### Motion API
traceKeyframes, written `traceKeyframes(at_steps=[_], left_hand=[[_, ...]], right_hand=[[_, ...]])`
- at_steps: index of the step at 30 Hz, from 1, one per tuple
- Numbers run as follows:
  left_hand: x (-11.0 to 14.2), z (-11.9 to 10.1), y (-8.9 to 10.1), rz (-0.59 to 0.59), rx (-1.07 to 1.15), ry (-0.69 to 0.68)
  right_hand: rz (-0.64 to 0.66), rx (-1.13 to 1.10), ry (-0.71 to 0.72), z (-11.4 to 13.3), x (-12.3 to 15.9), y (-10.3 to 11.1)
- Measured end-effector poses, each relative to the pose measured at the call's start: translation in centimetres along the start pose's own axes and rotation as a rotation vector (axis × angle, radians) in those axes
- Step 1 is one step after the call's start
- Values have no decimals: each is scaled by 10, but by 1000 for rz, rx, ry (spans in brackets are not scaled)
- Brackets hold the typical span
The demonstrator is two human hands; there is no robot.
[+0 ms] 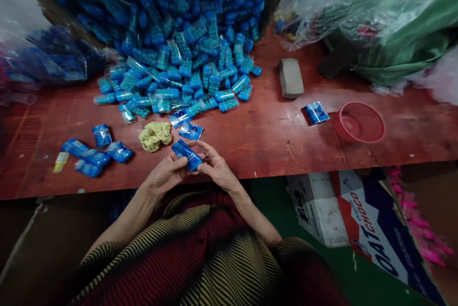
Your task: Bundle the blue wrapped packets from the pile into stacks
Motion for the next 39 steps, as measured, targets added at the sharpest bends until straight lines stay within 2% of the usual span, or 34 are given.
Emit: traceKeyframes(at_steps=[2,5,12,21,26,32,36,39], left_hand=[[0,-2,2,-6,-7,-5],[0,-2,3,-74,1,-47],[5,0,-7,-204,40,-156],[7,5,-2,-99,36,-31],[9,11,-7,-151,54,-51],[10,10,-10,-143,101,-31],[9,12,-7,-152,106,9],[8,15,-8,-189,111,-3]], right_hand=[[20,1,17,1,0,-2],[-19,21,25,1,-1,-3],[-99,125,14,3,3,-6],[-44,208,12,16,7,-11],[-61,254,-6,14,9,-8],[-86,258,106,14,9,-7],[-123,247,56,8,7,-1],[-149,329,50,9,8,2]])
Point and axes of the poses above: each hand's wrist, its own x-axis away from the middle knuckle, its own y-axis out of the back of the hand, z = x × y, the point moved 6 cm from there along -x, towards the middle knuckle, and after that the axes turned 1 degree about -z, right-handed, at the moved point
